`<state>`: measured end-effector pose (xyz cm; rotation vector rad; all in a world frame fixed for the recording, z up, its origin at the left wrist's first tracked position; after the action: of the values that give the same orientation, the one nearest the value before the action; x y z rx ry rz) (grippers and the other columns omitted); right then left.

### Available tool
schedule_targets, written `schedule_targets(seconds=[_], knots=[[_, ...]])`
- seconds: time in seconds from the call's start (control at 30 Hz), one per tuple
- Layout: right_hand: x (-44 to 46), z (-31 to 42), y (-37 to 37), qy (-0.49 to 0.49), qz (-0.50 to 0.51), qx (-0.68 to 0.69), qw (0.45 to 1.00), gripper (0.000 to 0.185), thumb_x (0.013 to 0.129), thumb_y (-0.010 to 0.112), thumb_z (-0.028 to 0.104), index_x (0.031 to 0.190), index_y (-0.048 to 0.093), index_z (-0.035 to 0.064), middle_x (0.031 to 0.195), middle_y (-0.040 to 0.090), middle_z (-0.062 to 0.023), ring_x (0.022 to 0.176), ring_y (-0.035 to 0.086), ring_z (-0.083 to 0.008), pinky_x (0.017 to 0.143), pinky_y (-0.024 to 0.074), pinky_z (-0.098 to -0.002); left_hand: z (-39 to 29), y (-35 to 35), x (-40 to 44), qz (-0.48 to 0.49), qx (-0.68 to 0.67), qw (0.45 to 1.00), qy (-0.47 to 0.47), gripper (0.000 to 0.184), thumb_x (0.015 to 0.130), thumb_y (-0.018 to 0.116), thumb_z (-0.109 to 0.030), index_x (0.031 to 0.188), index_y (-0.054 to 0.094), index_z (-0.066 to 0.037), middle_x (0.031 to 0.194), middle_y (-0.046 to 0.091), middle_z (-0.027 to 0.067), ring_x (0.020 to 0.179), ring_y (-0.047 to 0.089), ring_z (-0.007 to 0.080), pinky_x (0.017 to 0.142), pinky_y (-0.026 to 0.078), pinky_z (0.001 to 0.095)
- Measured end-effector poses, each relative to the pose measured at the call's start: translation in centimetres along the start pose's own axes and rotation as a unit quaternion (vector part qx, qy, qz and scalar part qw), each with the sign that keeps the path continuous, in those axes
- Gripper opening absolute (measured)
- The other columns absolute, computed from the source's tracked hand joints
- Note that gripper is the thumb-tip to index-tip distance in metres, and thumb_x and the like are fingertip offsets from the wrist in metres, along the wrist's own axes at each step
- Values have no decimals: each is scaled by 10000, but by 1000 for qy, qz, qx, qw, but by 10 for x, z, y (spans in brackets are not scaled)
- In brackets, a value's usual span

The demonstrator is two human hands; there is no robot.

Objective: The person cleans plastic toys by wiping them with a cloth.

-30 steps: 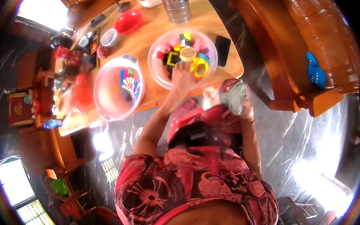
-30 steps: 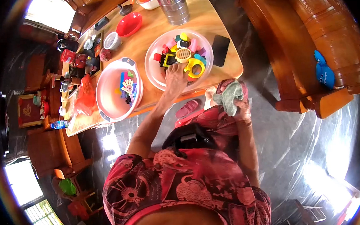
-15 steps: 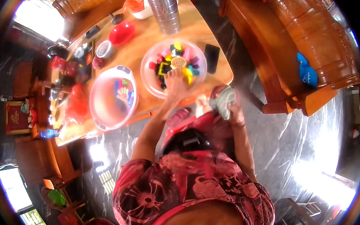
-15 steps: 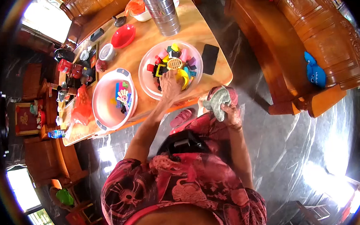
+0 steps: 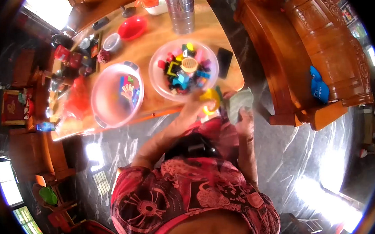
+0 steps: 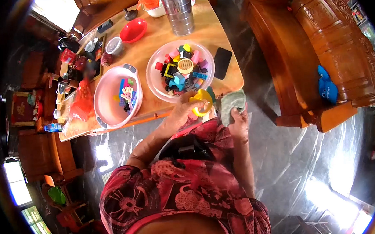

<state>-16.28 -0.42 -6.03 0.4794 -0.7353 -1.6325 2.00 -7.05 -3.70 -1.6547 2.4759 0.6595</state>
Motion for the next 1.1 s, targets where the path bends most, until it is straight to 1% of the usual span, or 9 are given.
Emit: schedule_targets(seconds=[0.13,0.37,0.5,0.57,0.67,0.8,0.93,1.0,1.1], knots=[[-1,34,64,-118,62,-414,901,506,838,619,188,1269,420,12,1218,491,-127,1096,491,-252,948,380,-360,-21,25,-20,28,26,999,17,423,708,644,-153,1078,495,-12,917,544,72,788,554,141,652,457,256],[0,35,79,-205,54,-599,772,654,854,564,444,1300,382,3,1228,451,-186,1143,443,-297,961,353,-388,-39,41,-32,121,-40,990,55,353,737,570,-22,1058,423,-22,912,519,84,764,534,138,634,459,267],[-4,28,75,-182,26,-470,863,615,874,559,408,1302,384,3,1206,474,-153,1116,466,-256,946,370,-364,-44,50,-38,144,-12,988,57,348,740,577,-26,1052,421,-26,897,502,61,755,512,116,645,439,255],[-7,30,80,-119,10,-351,929,526,898,545,331,1279,399,0,1146,514,-106,1056,499,-197,913,394,-318,-40,53,-37,105,56,974,195,347,742,584,-19,1048,421,-35,893,481,45,741,490,106,638,426,241],[-11,34,64,-123,-45,-414,901,419,906,528,233,1245,422,10,1075,542,-72,964,522,-155,855,416,-282,-39,54,-43,144,54,985,80,362,731,604,-13,1042,423,-45,909,464,35,776,476,113,666,424,256],[-8,41,62,-99,-140,-336,926,291,922,512,204,1149,503,22,943,551,-26,861,501,-99,751,419,-241,-55,66,-54,144,239,915,292,437,738,619,-24,1118,405,-17,936,488,72,838,476,177,743,412,315],[-1,38,49,-80,-135,-311,937,241,936,505,204,1080,561,19,875,555,11,769,495,-80,673,413,-217,-51,70,-54,194,214,927,238,792,684,569,46,1391,218,-29,1034,471,109,970,472,197,826,403,304],[-6,41,46,-155,-104,-412,892,245,946,480,203,1071,575,15,864,559,15,749,496,-78,648,415,-217,-42,68,-53,181,204,934,231,629,706,599,14,1267,317,-27,1006,488,94,937,478,181,826,401,306],[-8,41,41,0,-72,-353,933,270,957,455,220,1073,574,8,842,560,10,728,494,-69,618,411,-219,-25,63,-47,152,188,947,212,449,723,627,-10,1123,424,-26,976,505,74,905,481,158,832,398,304]])
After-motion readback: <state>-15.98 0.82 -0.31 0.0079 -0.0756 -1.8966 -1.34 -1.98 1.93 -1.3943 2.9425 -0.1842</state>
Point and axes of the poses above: each hand's wrist, its own x-axis towards the middle knuckle, its own y-axis out of the palm, z = x × y, the point moved 3 cm from there along x, towards the middle knuckle
